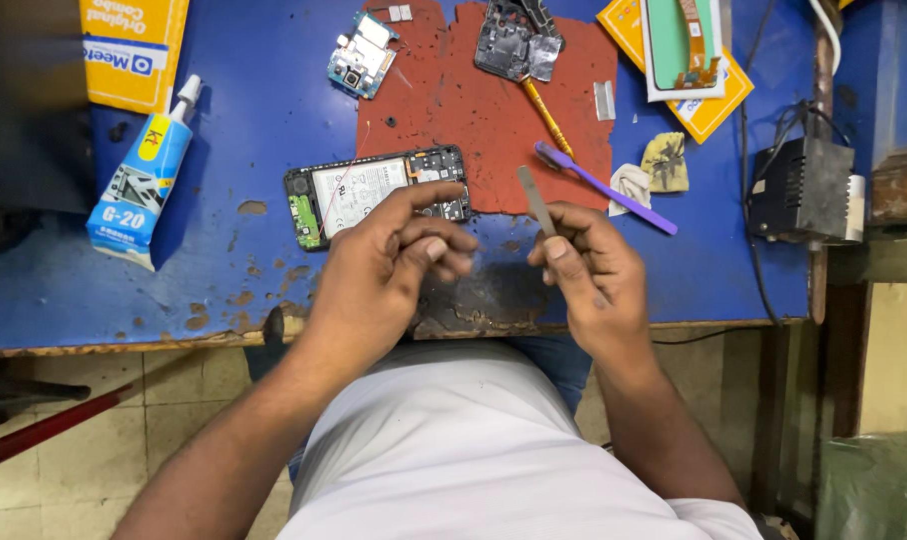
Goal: The person disassembles and cleans internal mobile phone components. They remove adhesive strips from the frame, brush the internal surface with a purple brush, and use tweezers and a probe to re-seat the motherboard and connect internal ribbon cables.
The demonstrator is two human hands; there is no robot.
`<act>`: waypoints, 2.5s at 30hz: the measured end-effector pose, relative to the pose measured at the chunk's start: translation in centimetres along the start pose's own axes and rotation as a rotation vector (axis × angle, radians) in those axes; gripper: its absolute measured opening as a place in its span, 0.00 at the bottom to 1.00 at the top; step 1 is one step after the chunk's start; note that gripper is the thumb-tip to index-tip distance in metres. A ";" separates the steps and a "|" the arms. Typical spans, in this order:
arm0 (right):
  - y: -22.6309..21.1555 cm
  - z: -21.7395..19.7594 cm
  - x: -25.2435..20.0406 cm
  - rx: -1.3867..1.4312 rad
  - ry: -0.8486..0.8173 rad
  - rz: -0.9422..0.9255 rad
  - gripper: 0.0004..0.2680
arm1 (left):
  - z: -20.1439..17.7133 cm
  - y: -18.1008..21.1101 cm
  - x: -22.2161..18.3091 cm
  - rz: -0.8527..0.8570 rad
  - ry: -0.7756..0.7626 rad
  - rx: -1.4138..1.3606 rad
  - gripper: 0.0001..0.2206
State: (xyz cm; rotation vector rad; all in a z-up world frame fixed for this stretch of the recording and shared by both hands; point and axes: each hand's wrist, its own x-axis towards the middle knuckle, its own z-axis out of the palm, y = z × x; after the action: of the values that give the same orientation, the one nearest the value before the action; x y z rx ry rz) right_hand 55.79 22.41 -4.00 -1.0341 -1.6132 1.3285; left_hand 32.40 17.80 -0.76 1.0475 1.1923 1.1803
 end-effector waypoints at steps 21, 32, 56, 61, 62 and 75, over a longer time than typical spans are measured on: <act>-3.5 4.3 0.0 -0.411 -0.054 -0.231 0.11 | 2.2 -0.6 -0.2 0.091 0.247 0.128 0.03; -1.6 2.9 -2.3 -0.683 0.176 -0.331 0.05 | 5.5 -0.6 -0.3 0.449 0.257 0.187 0.05; 0.0 -3.6 1.0 -1.083 0.157 -0.364 0.04 | 3.4 -1.8 0.5 0.415 0.140 0.172 0.04; -0.8 -1.8 1.5 -1.160 0.264 -0.486 0.11 | 1.7 -1.8 0.6 0.227 0.192 0.166 0.08; -0.8 -1.2 1.5 -1.179 0.304 -0.527 0.11 | 1.5 -1.8 0.6 0.214 0.192 0.151 0.09; 0.9 2.8 1.3 0.423 0.006 0.127 0.10 | 1.4 -1.1 1.5 0.033 0.168 -0.069 0.14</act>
State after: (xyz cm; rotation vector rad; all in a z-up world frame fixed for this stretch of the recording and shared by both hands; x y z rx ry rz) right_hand 52.80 22.74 -5.15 -0.8858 -1.2021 1.6601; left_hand 33.91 19.14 -1.88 0.9342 1.2585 1.3473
